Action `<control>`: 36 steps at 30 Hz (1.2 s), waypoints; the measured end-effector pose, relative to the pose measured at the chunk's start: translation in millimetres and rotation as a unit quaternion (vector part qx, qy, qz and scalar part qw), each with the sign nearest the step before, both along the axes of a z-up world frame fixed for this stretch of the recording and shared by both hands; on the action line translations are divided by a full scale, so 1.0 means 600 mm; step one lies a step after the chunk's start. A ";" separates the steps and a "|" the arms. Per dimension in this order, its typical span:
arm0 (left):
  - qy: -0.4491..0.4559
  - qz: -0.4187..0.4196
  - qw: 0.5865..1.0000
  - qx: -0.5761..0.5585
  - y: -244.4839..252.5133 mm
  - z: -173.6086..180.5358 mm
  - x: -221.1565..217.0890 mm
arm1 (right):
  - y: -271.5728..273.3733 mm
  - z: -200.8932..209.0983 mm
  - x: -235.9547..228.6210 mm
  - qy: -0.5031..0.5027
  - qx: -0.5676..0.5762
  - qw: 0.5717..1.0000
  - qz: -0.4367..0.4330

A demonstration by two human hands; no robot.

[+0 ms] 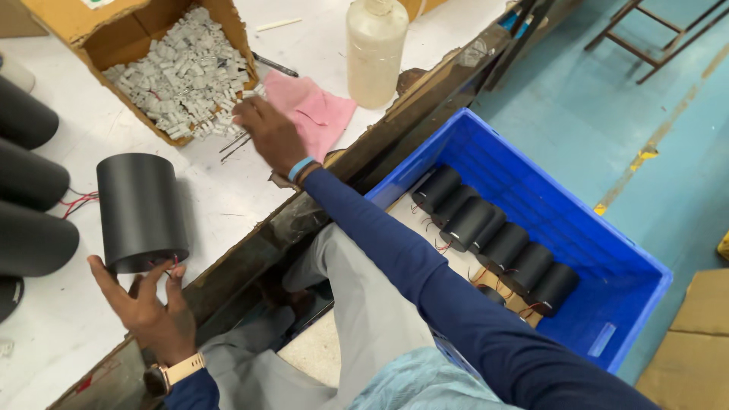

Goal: The person repeatedly wipes black cylindrical objects with a pink cloth, then attaches small white connectors to wires protruding from the cylinders. Finished units are placed into a blue crate.

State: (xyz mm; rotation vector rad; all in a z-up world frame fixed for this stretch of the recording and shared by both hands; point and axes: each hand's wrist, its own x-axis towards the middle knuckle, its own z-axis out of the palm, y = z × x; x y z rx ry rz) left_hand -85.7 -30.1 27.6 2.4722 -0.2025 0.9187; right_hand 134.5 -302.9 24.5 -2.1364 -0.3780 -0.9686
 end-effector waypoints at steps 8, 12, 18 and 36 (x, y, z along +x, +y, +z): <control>0.014 0.081 0.996 -0.031 -0.017 -0.010 0.055 | 0.137 -0.019 -0.110 0.246 0.162 0.932 0.212; -0.026 0.082 0.996 -0.033 -0.018 0.006 0.083 | 0.144 -0.023 -0.106 0.190 0.156 0.929 0.275; -0.022 0.136 0.987 0.081 -0.016 0.002 0.075 | 0.129 -0.026 -0.096 0.339 0.276 0.832 0.342; 0.091 -0.191 0.962 -0.172 -0.020 0.026 0.122 | 0.117 -0.030 -0.098 0.319 0.265 0.789 0.454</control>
